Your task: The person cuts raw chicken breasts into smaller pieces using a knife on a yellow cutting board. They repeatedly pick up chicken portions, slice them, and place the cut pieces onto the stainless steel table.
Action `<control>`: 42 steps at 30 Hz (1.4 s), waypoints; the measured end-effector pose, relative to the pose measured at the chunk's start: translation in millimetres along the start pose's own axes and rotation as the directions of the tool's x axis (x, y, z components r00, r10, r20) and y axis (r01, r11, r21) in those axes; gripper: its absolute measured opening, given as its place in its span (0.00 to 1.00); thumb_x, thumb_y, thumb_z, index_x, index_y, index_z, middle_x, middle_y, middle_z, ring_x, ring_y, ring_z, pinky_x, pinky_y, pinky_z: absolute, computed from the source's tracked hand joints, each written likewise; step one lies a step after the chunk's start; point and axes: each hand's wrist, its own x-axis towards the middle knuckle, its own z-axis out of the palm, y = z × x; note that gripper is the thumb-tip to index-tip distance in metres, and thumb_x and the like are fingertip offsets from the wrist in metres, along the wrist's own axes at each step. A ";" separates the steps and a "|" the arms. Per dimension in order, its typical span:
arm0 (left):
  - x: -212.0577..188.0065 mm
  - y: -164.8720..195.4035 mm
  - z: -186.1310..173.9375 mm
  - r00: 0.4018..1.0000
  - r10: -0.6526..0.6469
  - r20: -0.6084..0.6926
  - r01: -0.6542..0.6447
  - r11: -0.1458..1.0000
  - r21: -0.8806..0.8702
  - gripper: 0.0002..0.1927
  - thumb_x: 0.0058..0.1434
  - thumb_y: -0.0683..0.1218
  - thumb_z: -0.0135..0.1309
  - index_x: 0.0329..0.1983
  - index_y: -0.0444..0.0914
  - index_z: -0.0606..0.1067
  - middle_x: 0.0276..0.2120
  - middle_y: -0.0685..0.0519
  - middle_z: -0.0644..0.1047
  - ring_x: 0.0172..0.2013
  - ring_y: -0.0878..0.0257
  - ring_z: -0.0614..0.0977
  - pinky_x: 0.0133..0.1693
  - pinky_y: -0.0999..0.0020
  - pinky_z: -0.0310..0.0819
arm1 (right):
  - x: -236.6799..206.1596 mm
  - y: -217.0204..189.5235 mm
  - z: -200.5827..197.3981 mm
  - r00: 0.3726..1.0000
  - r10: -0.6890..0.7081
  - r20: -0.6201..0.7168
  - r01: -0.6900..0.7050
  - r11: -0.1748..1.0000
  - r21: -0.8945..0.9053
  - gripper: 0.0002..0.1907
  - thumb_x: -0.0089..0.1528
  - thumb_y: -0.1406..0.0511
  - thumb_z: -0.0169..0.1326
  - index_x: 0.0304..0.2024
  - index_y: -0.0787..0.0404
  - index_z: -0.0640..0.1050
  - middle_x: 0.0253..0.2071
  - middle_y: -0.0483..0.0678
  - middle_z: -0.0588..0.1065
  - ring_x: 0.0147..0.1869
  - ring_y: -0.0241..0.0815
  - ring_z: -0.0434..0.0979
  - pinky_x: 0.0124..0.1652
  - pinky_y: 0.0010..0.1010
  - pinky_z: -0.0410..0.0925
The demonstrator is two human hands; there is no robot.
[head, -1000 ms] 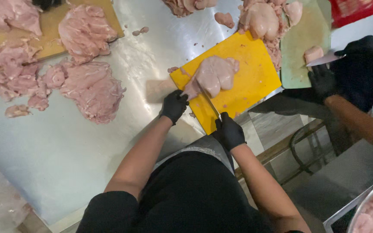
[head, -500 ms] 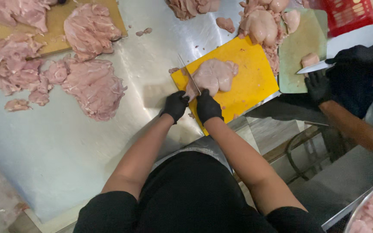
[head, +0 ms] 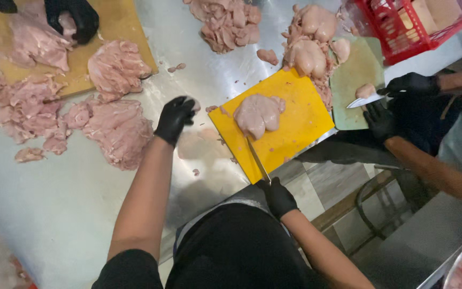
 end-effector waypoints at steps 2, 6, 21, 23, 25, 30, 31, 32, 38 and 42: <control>34.5 34.3 20.1 0.989 0.113 0.098 -0.109 0.993 -0.046 0.17 0.65 0.52 0.56 0.55 0.43 0.75 0.38 0.55 0.82 0.34 0.69 0.81 0.35 0.72 0.75 | -0.5 2.4 0.1 0.998 0.063 0.006 -0.063 0.997 0.054 0.30 0.65 0.44 0.48 0.49 0.65 0.70 0.46 0.70 0.77 0.55 0.70 0.76 0.50 0.53 0.69; 95.2 59.5 71.9 0.961 0.264 0.086 -0.277 0.896 0.347 0.21 0.65 0.59 0.58 0.54 0.43 0.76 0.43 0.49 0.82 0.42 0.56 0.82 0.43 0.63 0.74 | -8.0 24.5 -0.9 0.999 0.032 0.040 -0.032 0.999 -0.003 0.29 0.66 0.45 0.46 0.55 0.62 0.70 0.47 0.70 0.77 0.54 0.70 0.76 0.51 0.51 0.69; 73.5 -2.9 268.6 0.931 -0.256 0.262 -0.289 -0.076 0.954 0.28 0.55 0.60 0.62 0.54 0.42 0.77 0.55 0.45 0.76 0.55 0.50 0.77 0.54 0.56 0.73 | -22.7 112.6 -19.6 0.995 -0.098 -0.028 0.099 0.994 0.042 0.25 0.65 0.51 0.50 0.57 0.60 0.72 0.47 0.65 0.79 0.53 0.65 0.79 0.50 0.48 0.71; 78.0 -0.2 273.0 0.899 -0.380 0.216 -0.288 -0.145 0.947 0.27 0.56 0.60 0.61 0.53 0.41 0.77 0.53 0.46 0.76 0.53 0.52 0.78 0.52 0.57 0.73 | -13.9 125.2 -26.1 0.995 -0.073 -0.066 0.081 0.990 0.120 0.26 0.66 0.51 0.49 0.58 0.61 0.73 0.47 0.66 0.78 0.53 0.65 0.79 0.51 0.47 0.70; 83.7 0.5 272.4 0.849 -0.497 0.179 -0.301 -0.178 0.937 0.25 0.57 0.59 0.61 0.52 0.41 0.77 0.51 0.46 0.77 0.51 0.53 0.78 0.51 0.59 0.74 | -7.5 143.0 -30.8 0.987 -0.116 -0.110 0.127 0.986 0.106 0.25 0.66 0.51 0.50 0.56 0.62 0.75 0.46 0.66 0.79 0.52 0.66 0.79 0.49 0.48 0.71; 89.4 -6.5 255.6 0.744 -0.645 0.172 -0.316 -0.113 0.942 0.21 0.60 0.57 0.59 0.50 0.40 0.78 0.47 0.49 0.78 0.46 0.57 0.79 0.47 0.62 0.75 | 12.6 176.4 -49.7 0.960 -0.212 -0.180 0.240 0.959 0.152 0.27 0.66 0.51 0.53 0.56 0.66 0.74 0.41 0.66 0.79 0.46 0.65 0.80 0.44 0.47 0.72; 88.9 -8.2 251.4 0.736 -0.653 0.179 -0.310 -0.090 0.946 0.20 0.60 0.56 0.58 0.49 0.40 0.78 0.46 0.49 0.79 0.45 0.58 0.80 0.46 0.62 0.75 | 18.3 178.9 -55.3 0.980 -0.143 -0.138 0.166 0.971 0.173 0.28 0.65 0.50 0.52 0.56 0.65 0.74 0.38 0.64 0.80 0.43 0.63 0.82 0.43 0.46 0.72; 88.0 -9.3 245.8 0.730 -0.651 0.208 -0.296 -0.028 0.955 0.19 0.61 0.56 0.58 0.49 0.40 0.79 0.45 0.49 0.79 0.44 0.59 0.80 0.45 0.63 0.75 | 22.5 180.6 -60.4 0.994 -0.069 -0.088 0.084 0.978 0.191 0.29 0.64 0.49 0.52 0.57 0.63 0.74 0.34 0.62 0.81 0.40 0.61 0.83 0.41 0.45 0.73; 77.4 -15.5 206.6 0.818 -0.344 0.461 0.045 0.837 0.545 0.15 0.64 0.53 0.55 0.46 0.39 0.79 0.40 0.52 0.80 0.39 0.63 0.81 0.41 0.67 0.77 | 41.4 179.1 -92.3 0.976 -0.036 -0.216 0.127 0.897 0.423 0.22 0.65 0.54 0.53 0.51 0.64 0.73 0.25 0.53 0.78 0.26 0.45 0.76 0.28 0.40 0.68; 30.2 -58.7 209.8 0.989 0.013 0.149 -0.008 0.999 -0.031 0.13 0.66 0.52 0.54 0.44 0.38 0.80 0.36 0.54 0.82 0.35 0.66 0.82 0.38 0.69 0.77 | 55.1 172.6 -99.2 0.963 -0.122 -0.239 0.250 0.733 0.633 0.13 0.67 0.58 0.53 0.41 0.62 0.75 0.22 0.47 0.71 0.22 0.35 0.68 0.25 0.33 0.64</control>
